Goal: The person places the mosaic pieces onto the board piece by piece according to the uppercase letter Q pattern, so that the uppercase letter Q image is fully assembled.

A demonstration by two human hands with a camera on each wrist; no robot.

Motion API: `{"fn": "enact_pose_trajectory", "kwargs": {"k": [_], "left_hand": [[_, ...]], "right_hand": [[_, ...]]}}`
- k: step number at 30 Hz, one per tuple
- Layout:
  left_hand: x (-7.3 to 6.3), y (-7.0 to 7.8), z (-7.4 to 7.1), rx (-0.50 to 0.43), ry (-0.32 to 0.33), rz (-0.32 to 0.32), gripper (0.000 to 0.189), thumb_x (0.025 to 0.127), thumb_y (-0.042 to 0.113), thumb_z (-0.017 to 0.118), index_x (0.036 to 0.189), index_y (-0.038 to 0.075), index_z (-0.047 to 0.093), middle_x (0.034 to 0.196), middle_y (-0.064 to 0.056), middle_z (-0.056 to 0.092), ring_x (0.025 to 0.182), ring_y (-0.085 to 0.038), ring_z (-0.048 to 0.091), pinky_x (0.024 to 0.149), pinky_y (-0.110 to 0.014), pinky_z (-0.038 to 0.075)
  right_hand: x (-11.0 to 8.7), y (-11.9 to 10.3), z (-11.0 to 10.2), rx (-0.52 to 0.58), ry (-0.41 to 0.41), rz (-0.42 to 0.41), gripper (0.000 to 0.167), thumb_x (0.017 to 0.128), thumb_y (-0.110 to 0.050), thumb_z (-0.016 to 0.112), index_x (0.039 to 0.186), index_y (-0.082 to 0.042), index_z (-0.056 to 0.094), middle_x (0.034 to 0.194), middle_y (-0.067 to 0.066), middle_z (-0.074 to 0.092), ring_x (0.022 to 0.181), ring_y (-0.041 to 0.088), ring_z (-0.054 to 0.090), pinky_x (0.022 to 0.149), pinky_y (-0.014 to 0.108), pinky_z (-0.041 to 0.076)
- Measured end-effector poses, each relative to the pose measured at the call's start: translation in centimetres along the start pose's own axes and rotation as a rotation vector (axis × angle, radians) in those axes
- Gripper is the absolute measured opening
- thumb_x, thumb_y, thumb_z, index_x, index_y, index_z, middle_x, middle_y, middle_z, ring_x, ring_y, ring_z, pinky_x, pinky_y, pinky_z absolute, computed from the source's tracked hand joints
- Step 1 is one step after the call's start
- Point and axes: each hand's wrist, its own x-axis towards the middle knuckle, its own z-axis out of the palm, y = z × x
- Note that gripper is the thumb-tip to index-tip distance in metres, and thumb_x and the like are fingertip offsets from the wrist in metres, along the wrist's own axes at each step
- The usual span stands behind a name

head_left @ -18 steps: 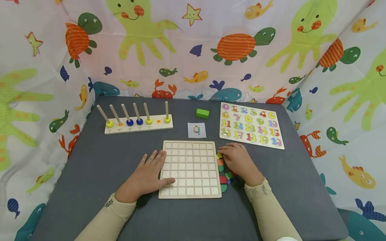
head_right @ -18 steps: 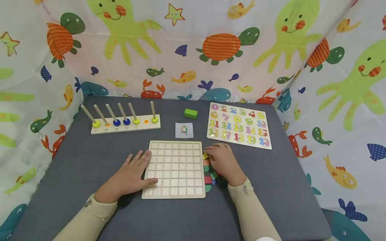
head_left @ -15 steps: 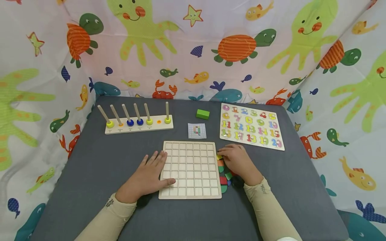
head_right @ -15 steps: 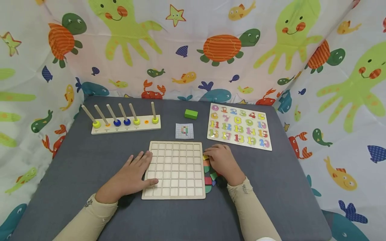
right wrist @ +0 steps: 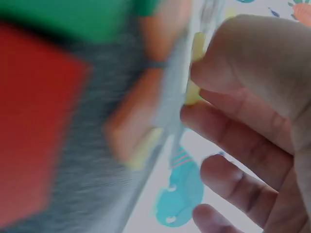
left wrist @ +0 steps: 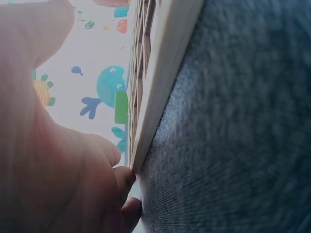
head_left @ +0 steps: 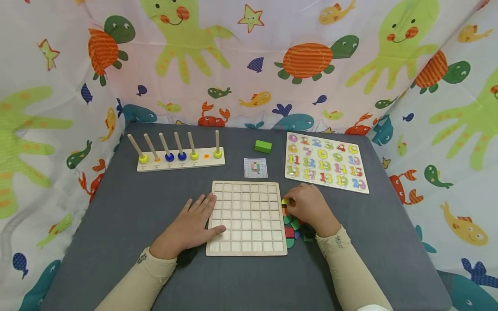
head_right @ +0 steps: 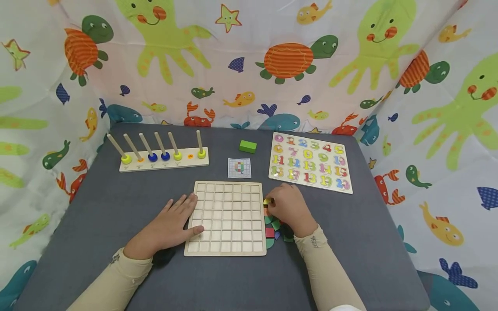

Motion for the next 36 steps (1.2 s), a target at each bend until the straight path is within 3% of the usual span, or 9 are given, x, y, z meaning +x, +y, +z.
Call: {"fn": "enact_pose_trajectory", "kwargs": {"k": [7,14,18,22,27,36], "left_hand": [[-0.1,-0.1,-0.2,0.012,-0.004,-0.002,0.104,0.102,0.074,0.051,0.170,0.002,0.020,0.176,-0.015,0.019,0.161,-0.037,0.018,0.127,-0.062,0.010],[-0.3,0.2,-0.6,0.049,-0.029,-0.009,0.104,0.102,0.078,0.044,0.171,0.004,0.018,0.176,-0.013,0.017,0.162,-0.036,0.017,0.127,-0.062,0.009],[-0.1,0.1,-0.5,0.066,-0.026,-0.010,0.106,0.100,0.082,0.039,0.171,0.006,0.017,0.177,-0.012,0.016,0.162,-0.034,0.016,0.128,-0.062,0.007],[0.2,0.2,-0.3,0.069,-0.017,0.002,0.105,0.101,0.082,0.038,0.171,0.007,0.019,0.177,-0.011,0.016,0.162,-0.034,0.016,0.128,-0.061,0.007],[0.1,0.2,-0.4,0.068,-0.027,0.000,0.102,0.101,0.080,0.041,0.171,0.008,0.023,0.177,-0.012,0.017,0.162,-0.034,0.015,0.127,-0.062,0.007],[-0.1,0.0,-0.5,0.073,-0.021,-0.012,0.099,0.102,0.078,0.044,0.170,0.008,0.027,0.176,-0.013,0.019,0.161,-0.036,0.018,0.127,-0.064,0.009]], "right_hand": [[3.3,-3.2,-1.0,-0.047,0.001,-0.078,0.006,0.087,-0.019,0.086,0.092,-0.019,0.087,0.096,-0.004,0.080,0.078,0.019,0.058,0.069,0.038,0.049],[7.4,-7.7,1.0,-0.053,-0.062,-0.172,0.007,0.089,-0.022,0.087,0.095,-0.026,0.087,0.099,-0.012,0.080,0.088,0.016,0.063,0.081,0.040,0.051],[8.9,-9.1,2.0,-0.063,-0.108,-0.200,0.005,0.091,-0.024,0.087,0.095,-0.026,0.087,0.098,-0.012,0.080,0.088,0.016,0.065,0.078,0.038,0.052],[9.7,-9.4,2.6,-0.092,-0.104,-0.175,0.005,0.089,-0.021,0.087,0.088,-0.026,0.086,0.091,-0.012,0.079,0.081,0.016,0.064,0.069,0.035,0.052],[10.3,-10.0,2.8,-0.124,-0.108,-0.153,0.018,0.091,-0.018,0.080,0.075,-0.026,0.079,0.082,-0.012,0.073,0.077,0.016,0.060,0.066,0.035,0.048],[11.1,-11.1,2.9,-0.151,-0.138,-0.196,0.020,0.088,-0.011,0.080,0.073,-0.022,0.075,0.080,-0.009,0.069,0.077,0.018,0.062,0.066,0.035,0.052]]}}
